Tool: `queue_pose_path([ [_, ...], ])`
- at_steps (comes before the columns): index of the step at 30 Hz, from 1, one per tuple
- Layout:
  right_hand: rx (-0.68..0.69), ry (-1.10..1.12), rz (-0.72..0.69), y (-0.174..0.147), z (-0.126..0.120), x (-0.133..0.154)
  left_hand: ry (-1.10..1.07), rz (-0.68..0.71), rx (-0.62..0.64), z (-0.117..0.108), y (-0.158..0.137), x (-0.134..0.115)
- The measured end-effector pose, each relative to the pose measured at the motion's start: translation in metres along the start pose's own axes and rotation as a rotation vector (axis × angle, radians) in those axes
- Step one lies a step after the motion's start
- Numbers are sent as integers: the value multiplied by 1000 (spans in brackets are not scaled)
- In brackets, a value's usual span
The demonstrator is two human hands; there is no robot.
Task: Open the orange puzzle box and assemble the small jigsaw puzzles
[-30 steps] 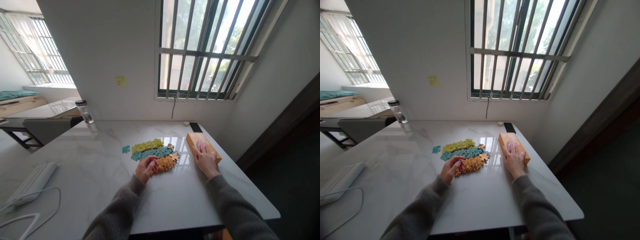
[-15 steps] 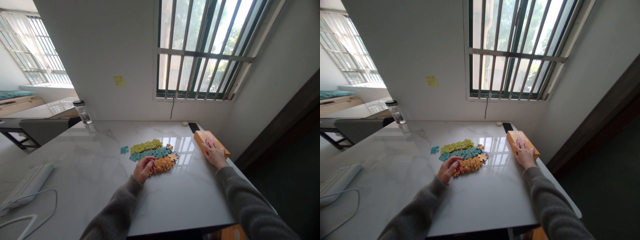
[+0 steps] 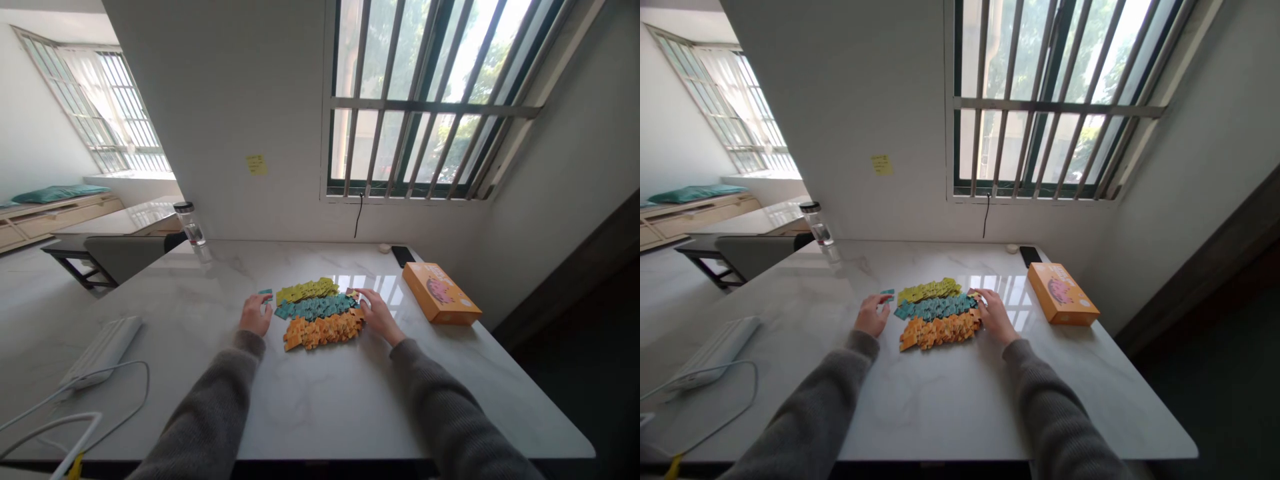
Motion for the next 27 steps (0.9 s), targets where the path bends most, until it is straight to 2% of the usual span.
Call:
queue_pose_path([
  [4,-5,-39,134,23,18,-16,140,-35,71,8,13,22],
  [11,22,-59,188,35,19,-28,212,-3,186,20,15,20],
  [16,-22,-56,271,42,11,-33,163,67,187,26,16,25],
  [22,-48,-178,422,50,8,-48,80,110,145,34,17,35],
  [27,-80,-242,442,44,6,-49,6,108,113,34,17,41],
])
Point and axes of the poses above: each hand's wrist, its own y-axis towards the middle knuckle, its own z-axis out of the palm, x = y × z, the point moved 3 cm from there along y, towards the middle knuckle, and after that the axes turned 15 degrees about y, right-handed, at the moved point
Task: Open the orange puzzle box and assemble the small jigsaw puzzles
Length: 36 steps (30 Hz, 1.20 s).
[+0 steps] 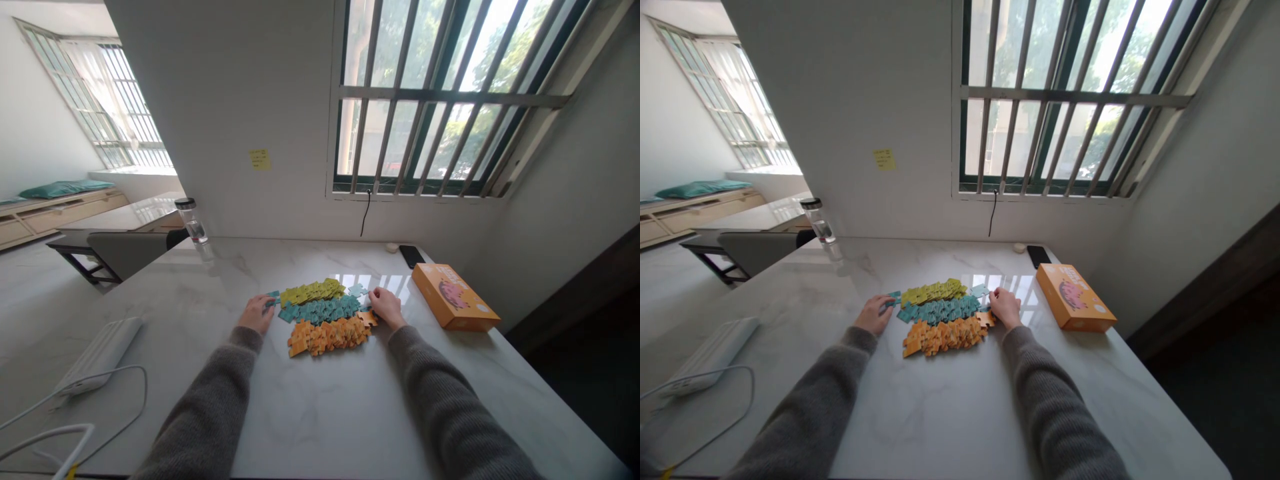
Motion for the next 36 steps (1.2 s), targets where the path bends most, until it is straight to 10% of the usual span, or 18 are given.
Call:
queue_pose_path([
  [6,27,16,-126,-29,-3,6,-103,-26,18,-14,-7,-11],
  [18,273,-27,-336,-75,-13,-13,-181,508,42,-25,-67,-144],
  [36,273,246,-405,-72,-37,-13,-194,528,129,-10,-71,-144],
])
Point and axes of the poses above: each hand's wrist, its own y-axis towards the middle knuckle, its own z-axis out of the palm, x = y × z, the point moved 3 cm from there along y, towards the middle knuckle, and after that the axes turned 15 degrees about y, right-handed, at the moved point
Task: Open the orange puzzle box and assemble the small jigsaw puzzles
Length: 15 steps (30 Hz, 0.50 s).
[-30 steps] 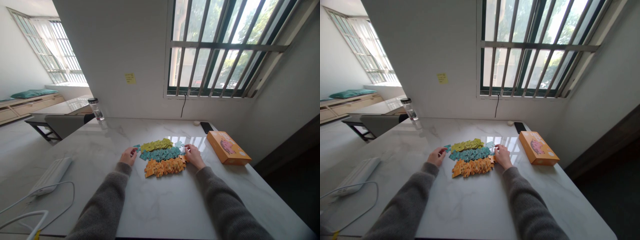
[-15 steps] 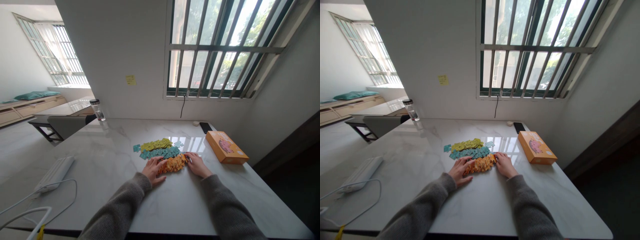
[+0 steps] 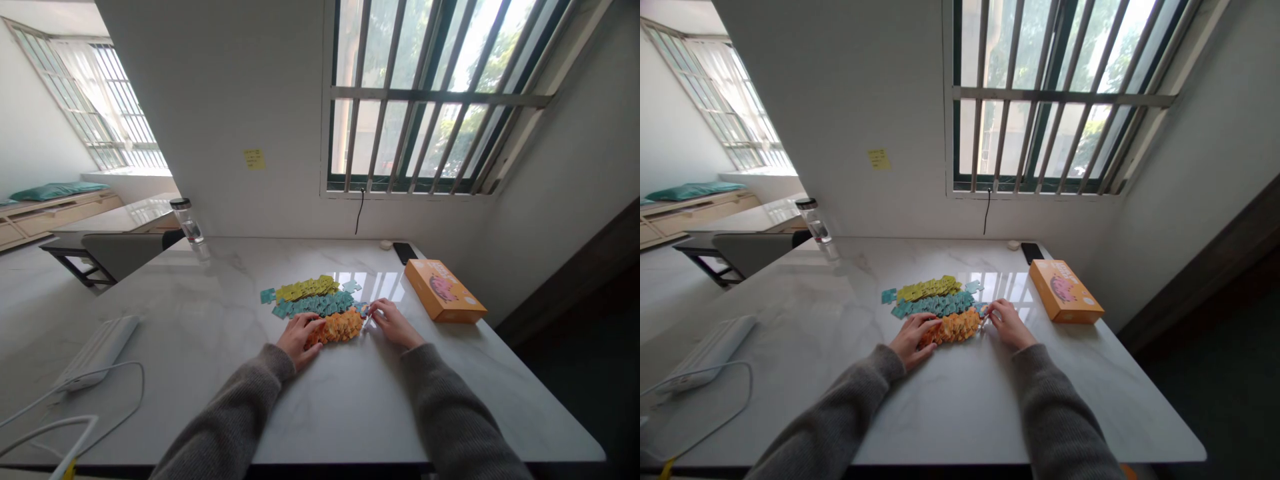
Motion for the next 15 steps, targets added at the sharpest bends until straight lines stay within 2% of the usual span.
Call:
queue_pose_path([
  [4,-107,62,10,-1,-16,-5,-11,-1,-2,-2,0,0],
  [7,-166,84,40,0,-17,-10,-14,0,0,-2,1,-1],
  [10,-104,29,27,4,-7,-9,-14,-1,-4,-3,1,-1],
  [13,27,-137,25,8,4,-6,-15,-4,-8,-3,1,-1],
  [15,61,-206,26,10,6,-4,-17,-6,-10,-3,1,-1],
])
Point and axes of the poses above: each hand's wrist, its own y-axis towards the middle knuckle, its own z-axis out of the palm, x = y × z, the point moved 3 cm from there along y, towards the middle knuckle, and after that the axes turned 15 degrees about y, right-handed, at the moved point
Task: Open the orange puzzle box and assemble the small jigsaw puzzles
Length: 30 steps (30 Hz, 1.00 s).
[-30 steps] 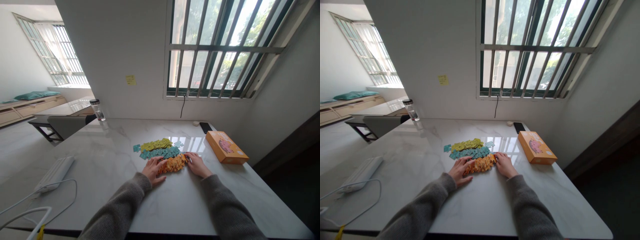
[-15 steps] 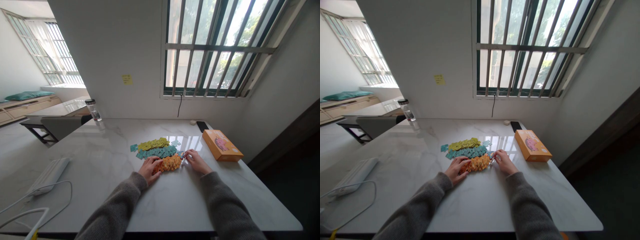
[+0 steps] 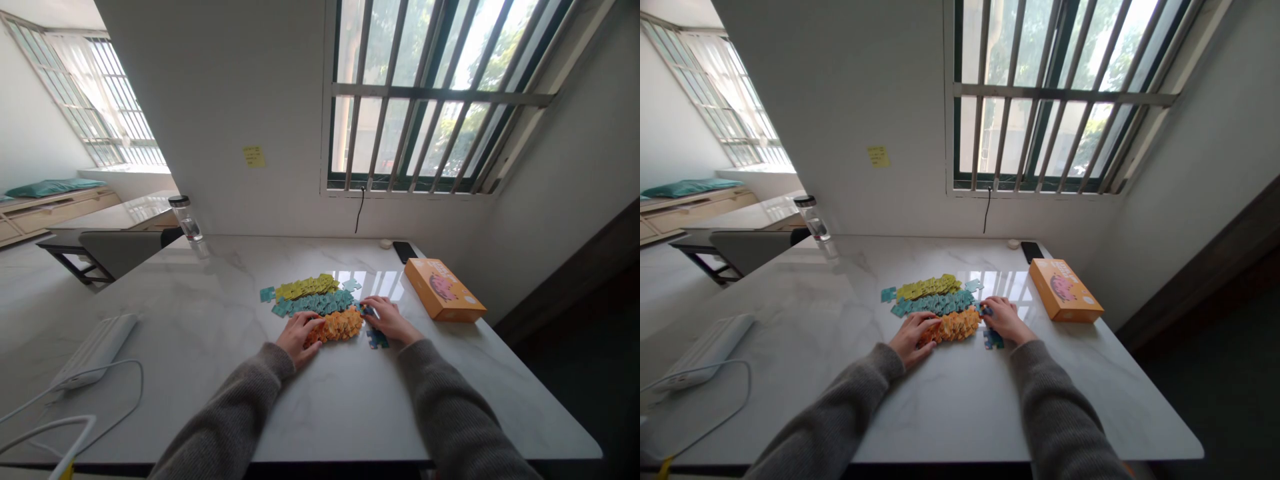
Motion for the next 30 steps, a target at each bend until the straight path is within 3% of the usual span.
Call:
queue_pose_path([
  [4,-79,63,5,3,-6,-4,2,2,4,0,0,0],
  [8,-205,87,101,6,-10,-15,-1,3,1,-1,0,0],
  [14,-285,49,132,-3,-15,-18,-7,14,-9,-4,1,-2],
  [18,-149,45,64,-30,-15,-6,22,-52,-91,-18,1,4],
  [22,-4,-41,114,-60,-13,4,72,-169,-214,-34,-3,18],
  [26,12,12,151,-72,-12,9,78,-191,-273,-40,-5,25],
  [30,-57,277,130,-65,-10,8,67,-205,-265,-43,-5,27],
])
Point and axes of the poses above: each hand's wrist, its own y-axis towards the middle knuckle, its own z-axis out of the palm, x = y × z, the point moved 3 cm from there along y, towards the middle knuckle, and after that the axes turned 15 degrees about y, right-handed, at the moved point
